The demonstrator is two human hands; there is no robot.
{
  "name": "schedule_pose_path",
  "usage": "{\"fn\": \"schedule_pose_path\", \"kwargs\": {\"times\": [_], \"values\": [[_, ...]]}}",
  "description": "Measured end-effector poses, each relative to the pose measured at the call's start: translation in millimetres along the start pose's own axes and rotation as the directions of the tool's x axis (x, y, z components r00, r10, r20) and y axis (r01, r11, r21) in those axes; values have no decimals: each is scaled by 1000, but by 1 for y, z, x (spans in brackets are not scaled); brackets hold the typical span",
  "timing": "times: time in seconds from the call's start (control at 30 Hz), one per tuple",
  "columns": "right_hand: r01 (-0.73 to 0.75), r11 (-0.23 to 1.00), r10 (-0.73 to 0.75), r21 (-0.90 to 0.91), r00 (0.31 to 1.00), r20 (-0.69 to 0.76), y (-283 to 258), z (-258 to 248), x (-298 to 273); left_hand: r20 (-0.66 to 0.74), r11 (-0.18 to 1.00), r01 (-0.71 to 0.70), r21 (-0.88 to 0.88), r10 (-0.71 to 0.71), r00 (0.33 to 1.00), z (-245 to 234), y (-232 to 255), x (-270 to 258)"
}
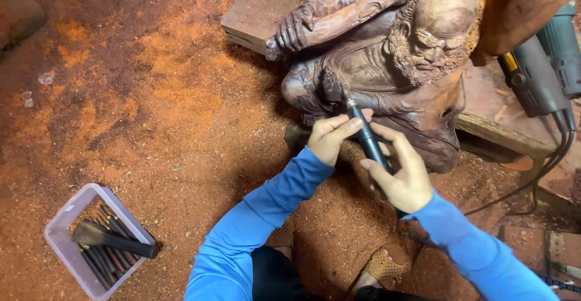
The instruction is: Carving fine details into a wooden statue using a handheld rotary tool
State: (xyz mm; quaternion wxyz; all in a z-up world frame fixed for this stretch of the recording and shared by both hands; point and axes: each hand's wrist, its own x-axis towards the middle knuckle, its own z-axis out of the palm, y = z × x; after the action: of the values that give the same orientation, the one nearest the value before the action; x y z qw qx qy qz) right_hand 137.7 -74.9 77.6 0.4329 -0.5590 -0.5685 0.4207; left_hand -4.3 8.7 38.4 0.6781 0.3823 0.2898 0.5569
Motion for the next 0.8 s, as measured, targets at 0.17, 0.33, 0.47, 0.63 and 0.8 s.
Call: {"fn": "schedule_pose_path", "kwargs": {"times": [0.17,0.33,0.47,0.63,0.8], "values": [[53,989,-48,135,998,-46,-3,17,10,-13,1000,28,-13,-28,1000,1,18,-4],[211,969,-217,-131,976,-33,-13,19,13,23,987,99,-123,-97,995,-7,17,-1],[189,974,-194,-124,981,-29,-12,18,13,33,986,112,-120,-109,994,-7,16,-2],[91,996,-92,-19,991,-100,2,16,22,23,985,100,-140,-98,995,-14,7,4],[127,989,-136,-81,984,-118,3,19,20,22,983,107,-149,-105,994,-13,11,3]]}}
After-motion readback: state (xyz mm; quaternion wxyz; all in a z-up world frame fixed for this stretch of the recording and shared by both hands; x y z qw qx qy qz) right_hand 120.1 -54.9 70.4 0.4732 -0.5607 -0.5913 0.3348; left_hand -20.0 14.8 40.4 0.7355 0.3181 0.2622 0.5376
